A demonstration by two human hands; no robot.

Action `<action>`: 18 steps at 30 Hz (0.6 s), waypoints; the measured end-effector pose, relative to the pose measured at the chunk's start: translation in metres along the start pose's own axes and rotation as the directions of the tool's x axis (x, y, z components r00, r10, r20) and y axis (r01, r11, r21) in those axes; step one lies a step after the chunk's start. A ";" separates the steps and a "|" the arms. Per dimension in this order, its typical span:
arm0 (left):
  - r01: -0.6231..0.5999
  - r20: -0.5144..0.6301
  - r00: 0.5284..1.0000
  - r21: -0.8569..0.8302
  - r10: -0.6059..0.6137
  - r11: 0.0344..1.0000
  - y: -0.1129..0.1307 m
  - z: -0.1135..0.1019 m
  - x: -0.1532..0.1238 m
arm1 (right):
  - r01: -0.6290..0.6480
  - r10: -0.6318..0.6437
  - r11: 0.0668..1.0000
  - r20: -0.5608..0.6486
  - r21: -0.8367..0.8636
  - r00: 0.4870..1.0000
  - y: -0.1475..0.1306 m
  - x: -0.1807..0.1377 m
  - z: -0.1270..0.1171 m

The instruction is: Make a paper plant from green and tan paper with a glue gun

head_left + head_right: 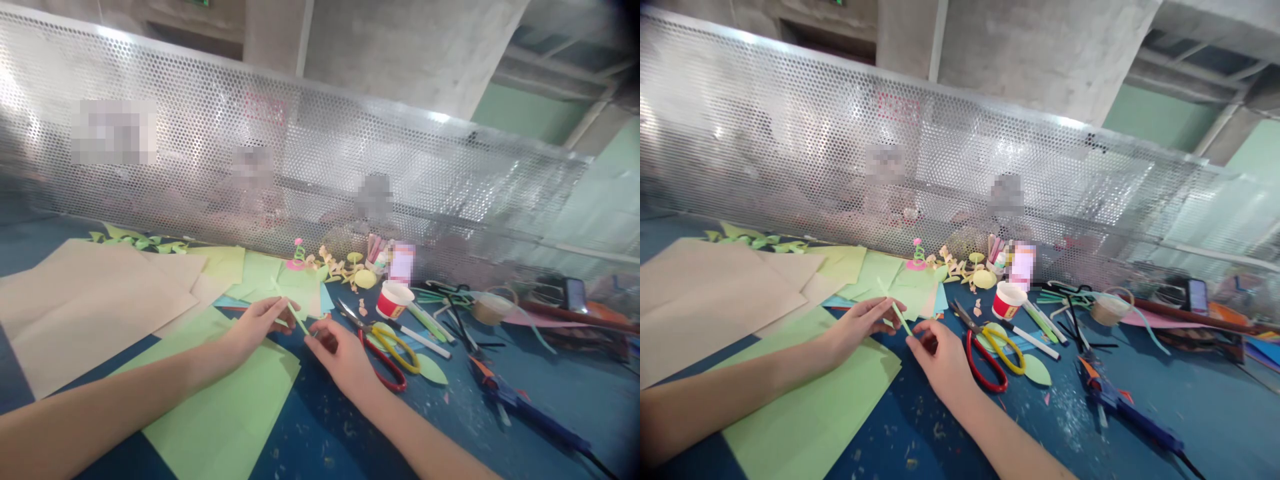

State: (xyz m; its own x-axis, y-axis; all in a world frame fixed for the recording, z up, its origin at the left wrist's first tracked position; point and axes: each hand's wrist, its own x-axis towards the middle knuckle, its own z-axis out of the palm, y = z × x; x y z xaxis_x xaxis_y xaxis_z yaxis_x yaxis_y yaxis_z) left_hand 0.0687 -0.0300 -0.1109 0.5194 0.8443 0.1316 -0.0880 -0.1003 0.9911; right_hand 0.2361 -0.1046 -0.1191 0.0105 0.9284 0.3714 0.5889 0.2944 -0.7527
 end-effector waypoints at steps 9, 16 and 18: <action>-0.014 0.027 1.000 0.037 0.013 0.999 0.000 0.001 0.001 | 0.062 -0.061 0.998 0.029 -0.027 0.998 0.000 -0.002 0.000; -0.011 0.062 0.998 0.045 0.008 0.999 0.001 0.001 0.002 | 0.103 -0.101 0.994 0.066 -0.040 0.993 -0.002 -0.002 -0.001; -0.022 0.083 0.996 0.024 0.019 0.999 0.001 0.001 0.002 | 0.097 -0.095 0.995 0.081 -0.029 0.992 -0.002 -0.002 -0.001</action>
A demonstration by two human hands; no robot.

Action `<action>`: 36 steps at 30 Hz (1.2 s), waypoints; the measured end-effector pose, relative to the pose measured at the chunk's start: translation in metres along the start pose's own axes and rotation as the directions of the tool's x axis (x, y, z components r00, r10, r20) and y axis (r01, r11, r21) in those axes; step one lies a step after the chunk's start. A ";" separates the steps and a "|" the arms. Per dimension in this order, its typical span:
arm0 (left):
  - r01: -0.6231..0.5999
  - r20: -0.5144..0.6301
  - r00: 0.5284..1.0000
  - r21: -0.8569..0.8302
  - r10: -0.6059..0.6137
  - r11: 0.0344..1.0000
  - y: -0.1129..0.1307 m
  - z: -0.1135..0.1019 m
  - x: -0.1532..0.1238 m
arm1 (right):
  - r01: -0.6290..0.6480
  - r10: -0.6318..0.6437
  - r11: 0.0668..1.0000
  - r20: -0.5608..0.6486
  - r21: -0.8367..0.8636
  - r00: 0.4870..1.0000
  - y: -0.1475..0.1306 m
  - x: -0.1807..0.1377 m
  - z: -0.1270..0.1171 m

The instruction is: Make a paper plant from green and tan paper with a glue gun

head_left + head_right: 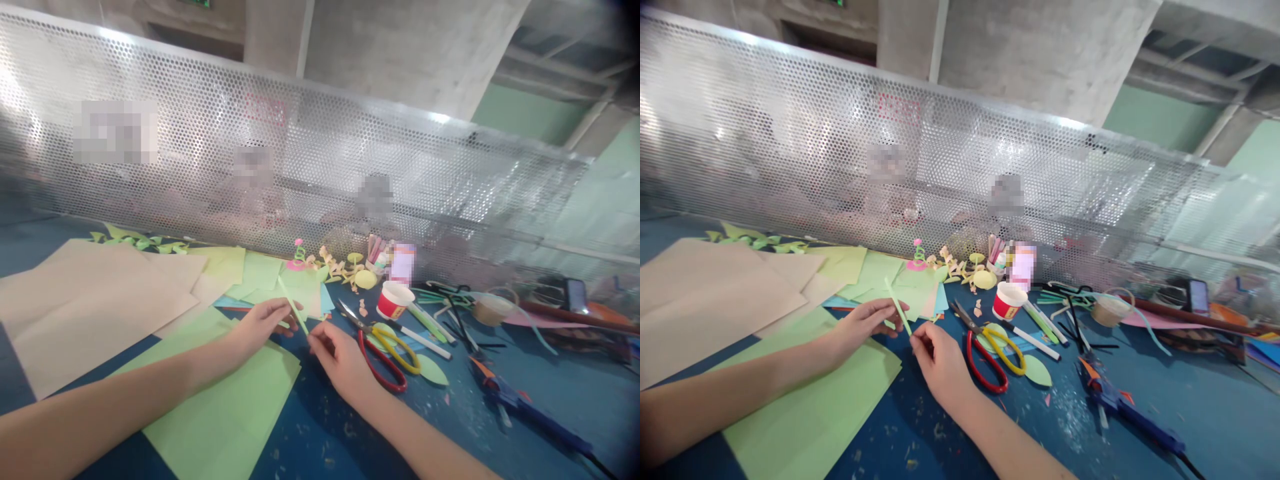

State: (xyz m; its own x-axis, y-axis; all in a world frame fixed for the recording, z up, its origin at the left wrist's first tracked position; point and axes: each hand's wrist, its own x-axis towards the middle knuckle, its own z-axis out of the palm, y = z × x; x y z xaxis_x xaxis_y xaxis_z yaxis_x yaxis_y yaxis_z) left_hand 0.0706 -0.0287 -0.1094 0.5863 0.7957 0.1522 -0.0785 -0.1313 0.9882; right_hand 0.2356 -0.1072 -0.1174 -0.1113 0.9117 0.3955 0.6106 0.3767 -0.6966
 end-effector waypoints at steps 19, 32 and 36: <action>-0.053 0.046 0.998 0.085 0.049 0.995 -0.002 -0.001 -0.001 | -0.053 0.051 0.996 0.028 0.068 0.998 0.001 0.000 0.001; -0.002 -0.054 0.999 -0.061 -0.001 0.998 -0.002 -0.001 -0.002 | -0.064 0.064 0.998 0.023 0.012 0.998 -0.001 0.000 0.000; -0.014 -0.032 0.999 -0.055 0.012 0.998 -0.001 -0.003 -0.002 | -0.015 0.015 1.000 0.034 0.006 0.999 -0.002 -0.001 -0.001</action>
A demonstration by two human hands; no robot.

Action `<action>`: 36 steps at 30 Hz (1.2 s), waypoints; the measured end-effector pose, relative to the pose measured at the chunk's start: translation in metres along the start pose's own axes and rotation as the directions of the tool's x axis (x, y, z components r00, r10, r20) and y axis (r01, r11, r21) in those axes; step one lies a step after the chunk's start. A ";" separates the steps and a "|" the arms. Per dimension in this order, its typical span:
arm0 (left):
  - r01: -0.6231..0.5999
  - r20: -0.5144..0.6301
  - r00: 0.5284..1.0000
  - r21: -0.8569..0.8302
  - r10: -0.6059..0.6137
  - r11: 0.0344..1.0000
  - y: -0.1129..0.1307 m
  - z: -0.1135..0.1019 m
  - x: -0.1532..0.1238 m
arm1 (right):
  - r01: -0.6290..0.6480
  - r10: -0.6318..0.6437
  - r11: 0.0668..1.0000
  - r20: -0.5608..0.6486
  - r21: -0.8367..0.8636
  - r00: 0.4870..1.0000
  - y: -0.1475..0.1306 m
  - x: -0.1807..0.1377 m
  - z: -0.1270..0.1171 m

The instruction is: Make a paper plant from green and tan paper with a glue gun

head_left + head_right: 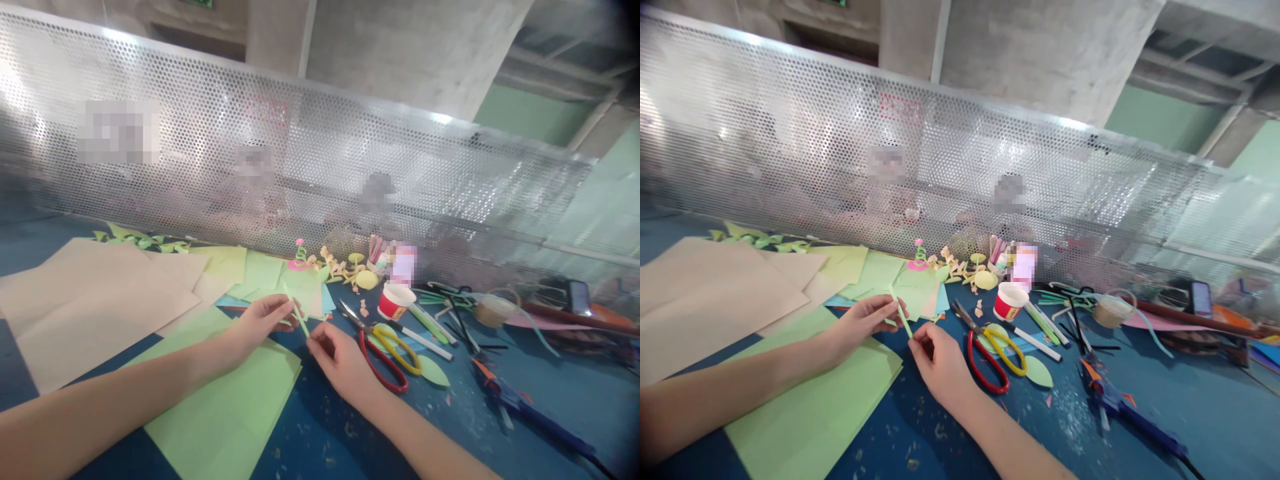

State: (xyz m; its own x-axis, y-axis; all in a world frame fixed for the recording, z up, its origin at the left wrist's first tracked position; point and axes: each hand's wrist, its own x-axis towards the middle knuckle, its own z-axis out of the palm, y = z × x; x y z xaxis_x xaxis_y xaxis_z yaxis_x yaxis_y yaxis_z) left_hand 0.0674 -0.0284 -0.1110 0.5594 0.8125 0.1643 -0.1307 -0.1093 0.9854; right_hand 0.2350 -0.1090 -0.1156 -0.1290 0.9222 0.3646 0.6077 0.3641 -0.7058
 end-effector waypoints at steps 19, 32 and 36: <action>0.058 -0.016 0.998 -0.144 -0.061 0.988 -0.006 -0.004 0.003 | -0.217 0.204 0.902 0.074 0.375 0.976 0.005 0.003 0.003; 0.057 -0.037 0.997 -0.123 -0.062 0.991 -0.003 -0.002 0.000 | -0.072 0.100 0.971 -0.117 0.227 0.988 0.007 0.005 0.000; 0.050 -0.038 0.998 -0.135 -0.055 0.990 -0.001 -0.001 -0.001 | -0.102 0.114 0.987 -0.090 0.128 0.989 0.009 0.005 0.002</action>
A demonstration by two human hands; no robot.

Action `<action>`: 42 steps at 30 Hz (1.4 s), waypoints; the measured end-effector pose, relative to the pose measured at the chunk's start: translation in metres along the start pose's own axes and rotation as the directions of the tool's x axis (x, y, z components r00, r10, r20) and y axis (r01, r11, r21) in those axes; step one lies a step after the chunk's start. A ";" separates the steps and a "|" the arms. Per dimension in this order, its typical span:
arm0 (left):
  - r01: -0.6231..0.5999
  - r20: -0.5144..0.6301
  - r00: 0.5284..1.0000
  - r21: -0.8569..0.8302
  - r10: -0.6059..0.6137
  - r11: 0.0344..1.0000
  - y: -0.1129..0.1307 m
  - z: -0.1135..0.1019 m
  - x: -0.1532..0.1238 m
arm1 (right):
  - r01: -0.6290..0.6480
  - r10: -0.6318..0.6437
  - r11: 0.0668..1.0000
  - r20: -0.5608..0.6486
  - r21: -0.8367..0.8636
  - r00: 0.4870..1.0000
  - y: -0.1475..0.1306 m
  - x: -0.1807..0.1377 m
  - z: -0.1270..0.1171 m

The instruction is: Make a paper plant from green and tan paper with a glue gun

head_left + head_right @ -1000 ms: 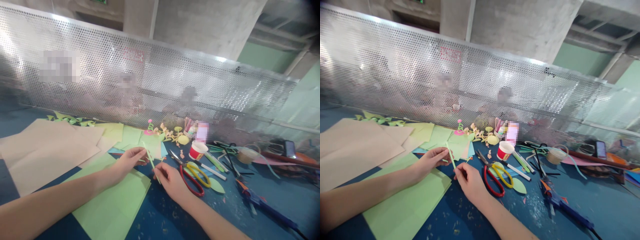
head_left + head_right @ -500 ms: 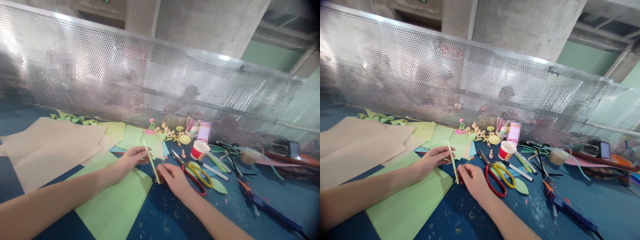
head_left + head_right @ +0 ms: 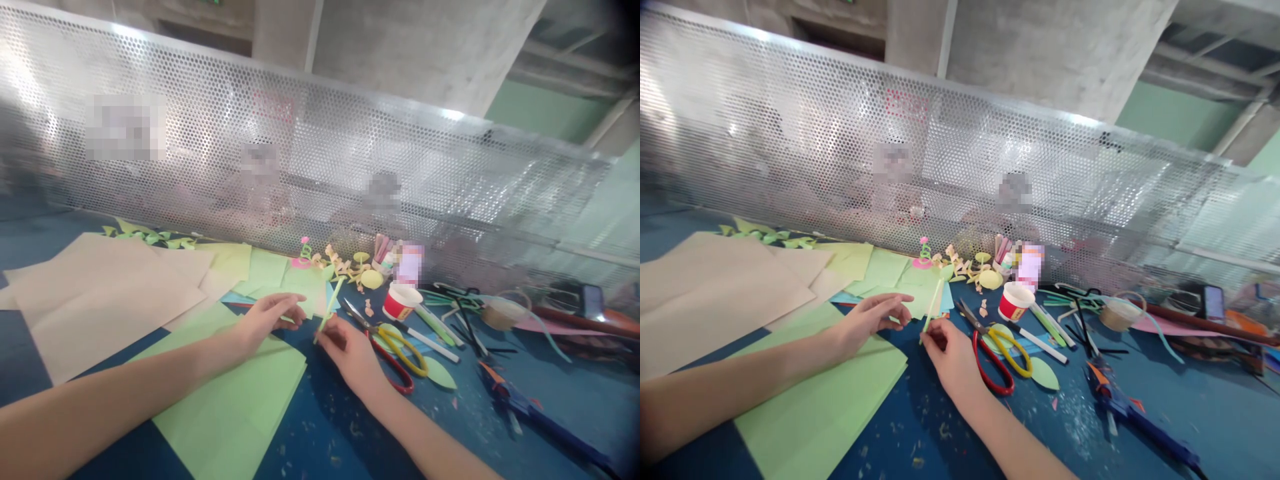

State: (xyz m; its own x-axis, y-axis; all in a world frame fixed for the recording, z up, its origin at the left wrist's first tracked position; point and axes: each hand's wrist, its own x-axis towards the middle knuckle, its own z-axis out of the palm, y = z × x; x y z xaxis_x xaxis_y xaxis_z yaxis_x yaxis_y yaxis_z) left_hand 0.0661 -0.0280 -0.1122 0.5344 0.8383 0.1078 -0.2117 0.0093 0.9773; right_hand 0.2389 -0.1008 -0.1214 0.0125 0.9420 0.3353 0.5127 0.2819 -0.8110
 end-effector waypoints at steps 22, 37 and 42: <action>-0.006 0.018 1.000 0.105 0.004 0.994 -0.002 0.001 0.001 | 0.060 -0.062 0.992 -0.020 -0.109 0.998 -0.005 -0.002 0.002; -0.043 0.112 0.993 0.181 0.023 0.983 -0.007 -0.001 0.003 | 0.135 -0.136 0.988 -0.001 -0.076 0.991 -0.009 -0.005 0.001; -0.069 0.139 0.989 0.164 0.046 0.984 -0.007 0.000 0.003 | 0.121 -0.120 0.990 0.020 -0.075 0.993 -0.008 -0.005 0.001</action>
State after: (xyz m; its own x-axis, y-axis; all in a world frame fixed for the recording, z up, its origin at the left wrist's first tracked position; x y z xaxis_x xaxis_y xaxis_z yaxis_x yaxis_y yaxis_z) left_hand 0.0692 -0.0250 -0.1187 0.6324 0.7541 0.1772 -0.1110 -0.1381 0.9842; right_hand 0.2339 -0.1072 -0.1175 -0.0660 0.9050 0.4203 0.5737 0.3790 -0.7261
